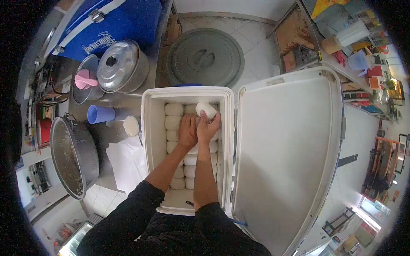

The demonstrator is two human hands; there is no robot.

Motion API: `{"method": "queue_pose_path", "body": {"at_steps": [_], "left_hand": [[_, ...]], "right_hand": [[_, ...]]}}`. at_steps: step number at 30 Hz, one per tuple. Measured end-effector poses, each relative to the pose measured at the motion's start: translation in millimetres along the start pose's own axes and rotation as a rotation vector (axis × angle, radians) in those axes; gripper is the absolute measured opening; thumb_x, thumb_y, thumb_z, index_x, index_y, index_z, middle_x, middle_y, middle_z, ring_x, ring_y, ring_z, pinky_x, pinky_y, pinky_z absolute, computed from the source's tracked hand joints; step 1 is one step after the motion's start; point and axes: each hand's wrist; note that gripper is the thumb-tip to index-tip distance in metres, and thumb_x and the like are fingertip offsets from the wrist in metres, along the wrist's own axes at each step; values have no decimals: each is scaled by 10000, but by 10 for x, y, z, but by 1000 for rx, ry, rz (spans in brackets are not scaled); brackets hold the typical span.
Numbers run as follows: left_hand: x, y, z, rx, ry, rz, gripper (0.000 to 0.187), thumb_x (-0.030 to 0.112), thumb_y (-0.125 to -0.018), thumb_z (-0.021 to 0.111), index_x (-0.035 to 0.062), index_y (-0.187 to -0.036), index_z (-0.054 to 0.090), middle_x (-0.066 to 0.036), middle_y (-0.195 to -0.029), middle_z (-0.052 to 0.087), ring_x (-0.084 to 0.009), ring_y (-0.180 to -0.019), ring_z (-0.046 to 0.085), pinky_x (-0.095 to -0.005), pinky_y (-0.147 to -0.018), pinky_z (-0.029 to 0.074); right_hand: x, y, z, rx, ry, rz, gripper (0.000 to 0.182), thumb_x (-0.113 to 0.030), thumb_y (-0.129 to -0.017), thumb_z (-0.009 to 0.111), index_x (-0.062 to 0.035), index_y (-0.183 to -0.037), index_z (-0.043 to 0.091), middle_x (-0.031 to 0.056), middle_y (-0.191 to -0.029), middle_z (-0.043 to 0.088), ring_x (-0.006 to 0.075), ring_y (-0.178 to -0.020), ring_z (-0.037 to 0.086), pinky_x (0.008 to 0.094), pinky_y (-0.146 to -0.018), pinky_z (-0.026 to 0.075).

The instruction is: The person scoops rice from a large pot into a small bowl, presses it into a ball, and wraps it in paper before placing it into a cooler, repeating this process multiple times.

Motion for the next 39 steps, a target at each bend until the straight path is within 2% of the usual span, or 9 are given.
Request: {"method": "queue_pose_path", "body": {"at_steps": [5,8,11,14,17,23,29,34,39], "left_hand": [[47,18,-95,-57,117,-81,410,86,-870,629,-66,-1239,534,-269,-1201,536,-466,-1142,506,-545,-1019,411],[40,80,-15,-105,103,-99,547,79,-860,665,-92,-1337,458,-308,-1312,454,-493,-1232,433,-609,-1058,359],[46,81,-6,-185,-77,-121,520,130,-931,565,-58,-1397,433,-299,-1488,339,-490,-1374,346,-588,-1144,298],[48,-12,-50,-153,-87,-111,611,205,-974,507,-52,-1501,336,-304,-1611,193,-486,-1489,211,-593,-1209,212],[47,-65,-102,-340,-148,-98,690,266,-987,473,-57,-1557,255,-301,-1653,103,-466,-1538,105,-568,-1245,154],[-47,-75,-35,-421,-201,-54,717,275,-996,467,-105,-1551,219,-288,-1656,122,-445,-1551,81,-519,-1260,147],[-453,-65,128,-425,-87,74,650,284,-1032,450,-118,-1520,297,-313,-1633,195,-443,-1537,162,-536,-1248,179],[218,-96,-1511,-45,264,-163,464,217,-1037,517,-48,-1418,505,-246,-1489,501,-382,-1443,418,-487,-1185,335],[423,1238,-2257,190,308,-596,420,174,-1024,562,-39,-1386,536,-207,-1400,578,-331,-1313,534,-422,-1103,407]], "right_hand": [[245,-237,75,-243,595,-183,509,-315,-887,797,34,-1210,618,189,-1047,721,272,-909,689,382,-847,530],[172,-398,67,-411,488,-40,495,-381,-890,766,37,-1138,672,227,-1031,731,328,-920,706,394,-834,539],[262,-290,42,-176,437,-11,471,-409,-909,723,37,-1063,719,216,-952,743,333,-916,708,388,-835,537],[247,-276,157,-287,685,-126,413,-357,-959,674,49,-1000,740,196,-851,731,282,-862,694,364,-824,528],[56,-432,-73,-520,465,284,443,-353,-1017,600,70,-1090,712,162,-925,729,233,-882,662,340,-849,506],[13,540,-477,-243,233,397,483,-344,-1093,444,24,-1360,607,126,-1275,673,219,-1119,612,325,-977,457],[196,754,-644,-397,74,566,585,-411,-1112,337,5,-1513,435,151,-1536,465,254,-1393,441,342,-1167,302],[71,902,-680,-487,51,494,700,-489,-1098,339,36,-1561,326,181,-1620,351,274,-1501,319,348,-1229,228],[362,1005,-612,-440,57,449,673,-453,-1095,363,35,-1558,333,175,-1618,358,275,-1502,316,353,-1234,218]]}}
Point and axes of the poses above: each hand's wrist, its own y-axis away from the middle knuckle, its own z-axis out of the palm, x = y × z
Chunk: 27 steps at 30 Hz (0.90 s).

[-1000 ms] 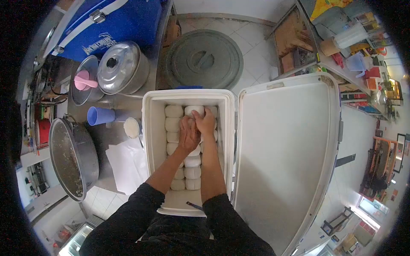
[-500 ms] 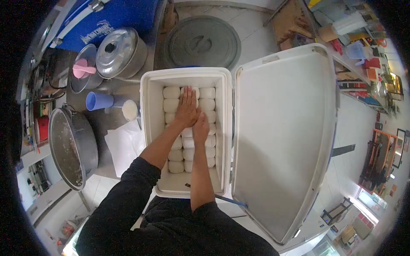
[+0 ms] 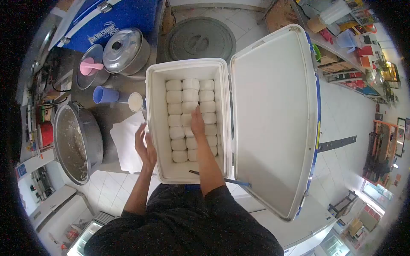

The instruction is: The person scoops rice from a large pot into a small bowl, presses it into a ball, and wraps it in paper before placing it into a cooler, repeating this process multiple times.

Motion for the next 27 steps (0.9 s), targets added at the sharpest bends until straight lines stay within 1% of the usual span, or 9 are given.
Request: {"method": "queue_pose_path", "body": {"at_steps": [3,7,12,15,17,19,22,25,27], "left_hand": [[-378,579,-199,-14,-21,-30,434,147,-1009,585,-41,-1396,522,-216,-1418,551,-328,-1312,521,-434,-1091,414],[-489,946,-604,-77,-1,-175,442,119,-1000,592,-44,-1401,508,-224,-1432,532,-338,-1316,517,-461,-1094,418],[-725,983,-936,6,113,-355,408,107,-1005,588,-45,-1377,516,-220,-1393,550,-335,-1291,537,-456,-1091,437],[-867,917,-1096,-14,-16,-245,433,109,-991,607,-50,-1381,508,-247,-1392,544,-378,-1283,538,-465,-1105,423],[-1038,858,-1191,-135,-295,47,579,106,-957,631,-56,-1467,411,-292,-1510,417,-458,-1420,383,-520,-1185,315],[-1256,730,-1269,-297,-396,165,679,170,-960,628,-37,-1531,325,-295,-1600,281,-477,-1496,246,-558,-1216,242],[-1723,689,-1363,-458,-531,237,727,277,-983,592,-15,-1567,272,-295,-1642,179,-491,-1523,159,-594,-1227,179],[-2041,665,-1561,-576,-520,289,727,366,-1007,545,-2,-1573,276,-294,-1651,155,-480,-1536,127,-608,-1225,165],[-2092,669,-1690,-625,-503,308,731,393,-1012,528,2,-1577,277,-296,-1653,146,-466,-1543,118,-596,-1228,164]], "right_hand": [[-46,38,-131,-36,-60,12,657,-431,-1094,378,34,-1556,337,171,-1617,362,275,-1503,314,355,-1238,213],[520,50,287,233,94,-129,629,-395,-1092,398,35,-1548,352,159,-1611,377,266,-1501,318,357,-1239,209],[48,316,4,69,-61,-41,681,-446,-1081,396,33,-1560,328,187,-1625,347,285,-1505,315,359,-1238,200],[-148,558,32,207,135,-91,626,-405,-1083,410,37,-1524,363,200,-1562,401,307,-1446,377,368,-1195,261],[-157,757,224,364,342,-164,562,-355,-1088,425,41,-1485,404,207,-1496,461,325,-1386,439,376,-1152,323],[-273,862,618,509,529,-247,498,-304,-1092,439,46,-1446,445,214,-1430,522,342,-1326,501,385,-1110,386],[-957,1220,1263,482,461,-696,483,-248,-1024,599,63,-1372,472,219,-1325,562,378,-1237,547,425,-1057,434],[-1181,1318,2073,101,425,-755,693,-250,-895,778,76,-1401,435,261,-1376,524,419,-1291,515,469,-1090,424],[-961,1054,2511,171,583,-778,933,-312,-776,882,62,-1460,369,261,-1426,478,359,-1309,488,438,-1069,432]]}}
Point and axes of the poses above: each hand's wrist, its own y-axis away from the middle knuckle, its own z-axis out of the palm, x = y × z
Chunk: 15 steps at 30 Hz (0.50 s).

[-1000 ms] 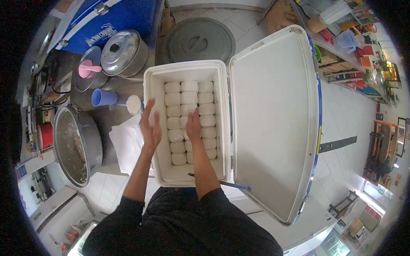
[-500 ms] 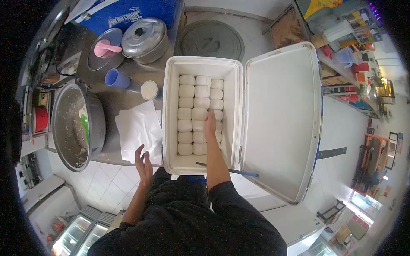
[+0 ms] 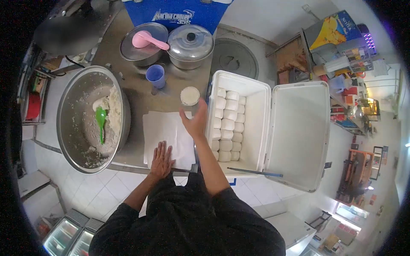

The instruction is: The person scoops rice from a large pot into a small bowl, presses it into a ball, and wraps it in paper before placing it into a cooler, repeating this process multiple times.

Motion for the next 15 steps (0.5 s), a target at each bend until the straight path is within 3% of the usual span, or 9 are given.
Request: {"method": "queue_pose_path", "body": {"at_steps": [3,6,8,10,14,15], "left_hand": [[-152,30,-69,-18,-17,58,722,420,-1021,498,3,-1573,294,-294,-1653,148,-461,-1546,114,-588,-1230,166],[-176,42,-126,-8,17,68,721,422,-1021,500,-8,-1566,305,-296,-1651,152,-462,-1544,113,-586,-1233,158],[-185,74,-163,79,161,47,659,387,-1031,488,-31,-1523,354,-311,-1633,181,-460,-1535,154,-588,-1223,195],[-165,13,-244,168,307,39,602,352,-1041,476,-53,-1480,404,-326,-1615,211,-459,-1525,195,-590,-1213,232],[-158,-396,-419,193,1574,-526,541,453,-1044,495,34,-1387,526,-198,-1468,496,-352,-1353,494,-512,-1131,400],[-123,-437,-494,79,1809,-603,547,481,-1044,479,50,-1375,538,-164,-1417,537,-322,-1304,531,-489,-1096,431]], "right_hand": [[224,-170,491,61,313,9,1137,-312,-702,918,101,-1505,228,305,-1507,371,414,-1395,398,461,-1174,335],[355,-318,644,9,296,135,1243,-281,-645,935,132,-1513,147,343,-1523,329,445,-1442,326,453,-1235,244],[460,-331,648,38,309,143,1198,-258,-618,945,101,-1488,205,328,-1474,389,435,-1402,373,431,-1188,318],[338,-238,530,79,87,177,1155,-238,-613,937,70,-1488,248,323,-1443,414,441,-1374,416,461,-1151,372],[-140,460,27,-95,219,-13,1153,-268,-635,941,50,-1484,228,320,-1390,461,426,-1304,496,471,-1116,392],[-180,726,-104,-173,289,-93,1170,-277,-639,941,47,-1488,204,319,-1388,461,423,-1300,499,476,-1114,390]]}}
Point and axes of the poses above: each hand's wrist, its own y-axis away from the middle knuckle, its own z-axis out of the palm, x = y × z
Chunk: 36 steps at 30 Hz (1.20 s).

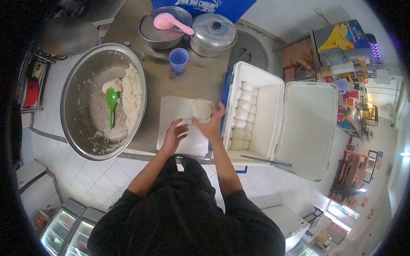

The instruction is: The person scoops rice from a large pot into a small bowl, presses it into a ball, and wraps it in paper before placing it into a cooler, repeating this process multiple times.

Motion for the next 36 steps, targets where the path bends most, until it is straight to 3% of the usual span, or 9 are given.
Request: {"method": "queue_pose_path", "body": {"at_steps": [2,6,13,15,16,19,22,28,36], "left_hand": [[138,70,140,-107,407,-301,562,538,-1044,448,82,-1353,561,-96,-1315,621,-263,-1206,605,-444,-1028,493],[-203,188,43,-257,366,-261,600,561,-1064,346,74,-1331,572,-87,-1220,659,-262,-1105,635,-399,-982,488],[-272,-230,90,273,-1367,890,432,313,-964,657,97,-1331,588,-235,-1267,534,-414,-1228,484,-511,-1043,419],[-285,-364,81,223,-1604,1000,459,326,-942,684,120,-1341,589,-256,-1296,502,-455,-1236,456,-528,-1037,417],[-279,-385,75,198,-1724,1053,473,332,-932,697,131,-1346,590,-267,-1311,486,-476,-1240,443,-537,-1034,416],[-289,-309,108,205,-1716,1121,513,332,-904,731,149,-1361,586,-255,-1341,471,-449,-1242,459,-544,-1027,423],[-291,5,19,189,-1433,1226,551,293,-871,766,162,-1374,582,-245,-1354,468,-433,-1247,467,-553,-1019,430],[-514,-140,-295,149,-1546,1245,574,278,-852,792,188,-1380,584,-243,-1373,465,-428,-1262,468,-539,-1017,437],[-473,125,-568,105,-1236,1315,738,318,-805,821,-81,-1335,496,-297,-1442,423,-476,-1345,418,-539,-1110,391]], "right_hand": [[-126,433,-106,-109,-63,-30,1088,-305,-641,950,41,-1434,289,298,-1423,391,416,-1319,469,471,-1111,384],[-300,1053,-235,-166,-356,104,949,-339,-661,960,30,-1368,446,250,-1500,237,391,-1351,417,466,-1098,382],[-284,1746,-844,-47,-393,264,842,-216,-810,862,-29,-1449,347,198,-1423,377,313,-1241,538,449,-989,471],[-248,1967,-972,-46,-430,288,900,-221,-806,858,-5,-1465,285,208,-1396,443,324,-1232,545,458,-966,481],[-229,2076,-996,-49,-317,271,760,-214,-827,844,-67,-1434,411,158,-1459,343,282,-1228,555,439,-961,515],[-266,2341,-1145,-34,-347,282,750,-205,-831,836,-62,-1431,410,150,-1484,324,272,-1204,570,433,-954,522],[-237,2551,-1199,12,-457,334,805,-209,-840,825,-14,-1459,349,170,-1393,480,262,-1194,573,414,-924,514],[-170,2528,-987,7,-500,345,782,-187,-852,810,4,-1459,356,174,-1280,594,243,-1098,627,383,-853,534],[-425,2303,-766,-16,-436,273,515,-178,-897,760,-7,-1320,522,137,-1151,648,235,-986,672,353,-788,542]]}}
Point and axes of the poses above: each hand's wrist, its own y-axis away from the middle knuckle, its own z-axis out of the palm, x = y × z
